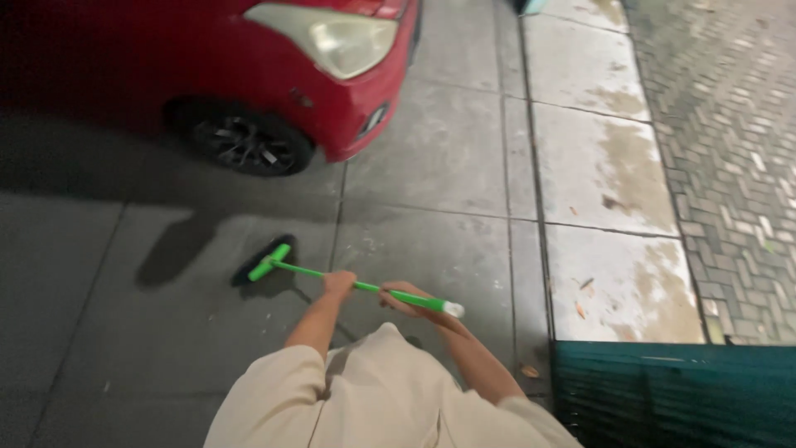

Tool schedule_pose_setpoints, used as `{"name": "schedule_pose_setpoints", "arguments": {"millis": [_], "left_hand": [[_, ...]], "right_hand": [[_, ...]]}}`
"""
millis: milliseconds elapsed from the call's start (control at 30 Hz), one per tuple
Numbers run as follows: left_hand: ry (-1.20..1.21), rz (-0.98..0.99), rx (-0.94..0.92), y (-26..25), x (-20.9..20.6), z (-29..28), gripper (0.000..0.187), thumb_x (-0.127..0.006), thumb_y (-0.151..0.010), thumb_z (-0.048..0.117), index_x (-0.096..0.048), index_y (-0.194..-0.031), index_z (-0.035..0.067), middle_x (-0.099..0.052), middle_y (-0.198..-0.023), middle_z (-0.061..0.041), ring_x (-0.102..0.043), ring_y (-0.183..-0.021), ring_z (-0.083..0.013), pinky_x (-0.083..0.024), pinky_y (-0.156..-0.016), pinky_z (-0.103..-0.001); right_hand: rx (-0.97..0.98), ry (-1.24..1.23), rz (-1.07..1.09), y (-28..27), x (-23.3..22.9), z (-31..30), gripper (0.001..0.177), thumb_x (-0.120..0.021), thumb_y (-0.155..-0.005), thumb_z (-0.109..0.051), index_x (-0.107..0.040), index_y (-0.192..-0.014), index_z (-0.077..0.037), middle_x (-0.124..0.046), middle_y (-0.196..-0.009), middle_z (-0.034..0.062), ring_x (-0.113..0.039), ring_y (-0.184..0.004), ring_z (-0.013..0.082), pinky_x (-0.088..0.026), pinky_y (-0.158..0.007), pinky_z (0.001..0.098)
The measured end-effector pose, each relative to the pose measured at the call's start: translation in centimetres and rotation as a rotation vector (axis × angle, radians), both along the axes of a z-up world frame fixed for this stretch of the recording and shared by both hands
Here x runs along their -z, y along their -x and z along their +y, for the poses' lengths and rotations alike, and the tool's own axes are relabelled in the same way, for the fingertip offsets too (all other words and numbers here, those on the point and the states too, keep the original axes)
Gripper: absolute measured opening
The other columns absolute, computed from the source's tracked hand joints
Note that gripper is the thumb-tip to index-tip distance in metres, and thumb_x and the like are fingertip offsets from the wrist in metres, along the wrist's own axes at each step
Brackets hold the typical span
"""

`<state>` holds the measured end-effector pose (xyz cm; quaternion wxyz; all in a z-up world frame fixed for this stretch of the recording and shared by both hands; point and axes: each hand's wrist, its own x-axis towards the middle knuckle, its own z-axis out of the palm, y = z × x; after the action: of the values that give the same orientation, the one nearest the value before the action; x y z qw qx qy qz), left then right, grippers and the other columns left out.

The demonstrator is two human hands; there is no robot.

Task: The person sweeps a tiled garage floor with a green-handled broom, moving back and forth near a parked red car. The person adjusts position and continues sweeping the same area repeatedly.

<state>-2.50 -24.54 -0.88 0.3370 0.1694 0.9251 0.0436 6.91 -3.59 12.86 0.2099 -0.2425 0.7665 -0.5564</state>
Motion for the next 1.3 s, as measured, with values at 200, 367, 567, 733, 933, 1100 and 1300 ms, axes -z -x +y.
{"name": "schedule_pose_setpoints", "arguments": {"millis": [200, 367, 567, 733, 933, 1100, 1300], "left_hand": [[0.111, -0.066, -0.312, -0.1, 0.1, -12.2, 0.017, -0.065, -0.092, 0.017, -0.077, -0.103, 0.013, -0.078, -0.1, -0.01, -0.075, -0.101, -0.0341, -0.056, -0.08, -0.057], [0.083, -0.119, -0.303, 0.1, -2.0, -11.7, 0.024, -0.062, -0.096, 0.021, -0.076, -0.115, 0.016, -0.077, -0.12, -0.005, -0.069, -0.122, -0.029, -0.053, -0.097, -0.05], [0.011, -0.116, -0.122, 0.4, -1.6, -2.2, 0.023, -0.061, -0.098, 0.025, -0.074, -0.115, 0.017, -0.077, -0.119, -0.005, -0.069, -0.122, -0.0273, -0.054, -0.098, -0.049], [-0.151, 0.115, 0.195, 0.5, 0.4, 7.1, 0.022, -0.058, -0.098, 0.029, -0.07, -0.113, 0.017, -0.076, -0.119, -0.004, -0.069, -0.121, -0.0249, -0.056, -0.099, -0.045], [-0.356, 0.081, 0.412, -0.8, 0.9, 20.4, 0.025, -0.057, -0.098, 0.023, -0.062, -0.12, 0.015, -0.072, -0.12, -0.01, -0.067, -0.122, -0.0306, -0.055, -0.101, -0.052], [-0.482, 0.075, 0.587, -5.0, 0.9, 31.2, 0.035, -0.066, -0.087, 0.019, -0.065, -0.122, 0.025, -0.073, -0.118, -0.006, -0.069, -0.118, -0.029, -0.055, -0.098, -0.051], [-0.533, 0.227, 0.843, -7.9, -0.8, 35.2, 0.042, -0.071, -0.084, 0.015, -0.067, -0.125, 0.026, -0.076, -0.116, -0.003, -0.071, -0.114, -0.0243, -0.059, -0.096, -0.046]], "right_hand": [[-0.257, 0.14, 0.106, 4.1, 0.5, -11.4, 0.026, -0.051, -0.105, -0.011, -0.063, -0.121, 0.005, -0.07, -0.097, 0.0308, -0.07, -0.087, 0.0444, -0.058, -0.071, 0.0543], [-0.317, 0.022, 0.089, 4.6, -0.5, -11.7, 0.021, -0.047, -0.108, -0.017, -0.063, -0.104, -0.003, -0.064, -0.081, 0.0192, -0.061, -0.071, 0.0309, -0.052, -0.066, 0.0446], [-0.203, -0.196, -0.008, 2.1, 0.2, -3.4, 0.039, -0.042, -0.106, -0.02, -0.063, -0.128, 0.005, -0.068, -0.096, 0.0279, -0.066, -0.085, 0.041, -0.053, -0.074, 0.0512], [-0.022, -0.283, -0.026, -1.2, -7.3, 3.7, 0.024, -0.048, -0.106, -0.02, -0.067, -0.115, -0.009, -0.068, -0.08, 0.0119, -0.067, -0.075, 0.0282, -0.055, -0.073, 0.0394], [0.226, -0.241, 0.06, -6.2, -1.9, 12.7, 0.021, -0.051, -0.103, -0.015, -0.065, -0.119, -0.014, -0.071, -0.098, 0.016, -0.069, -0.089, 0.0357, -0.057, -0.083, 0.0433], [0.278, -0.699, 0.107, -13.7, 2.2, 18.7, 0.051, -0.06, -0.098, -0.014, -0.046, -0.147, -0.015, -0.064, -0.12, 0.0249, -0.059, -0.118, 0.043, -0.05, -0.105, 0.0514], [0.434, -0.737, 0.018, -18.3, 3.4, 19.8, 0.085, -0.071, -0.084, -0.013, -0.032, -0.158, -0.028, -0.056, -0.126, 0.0071, -0.055, -0.125, 0.0217, -0.052, -0.107, 0.0368]]}}
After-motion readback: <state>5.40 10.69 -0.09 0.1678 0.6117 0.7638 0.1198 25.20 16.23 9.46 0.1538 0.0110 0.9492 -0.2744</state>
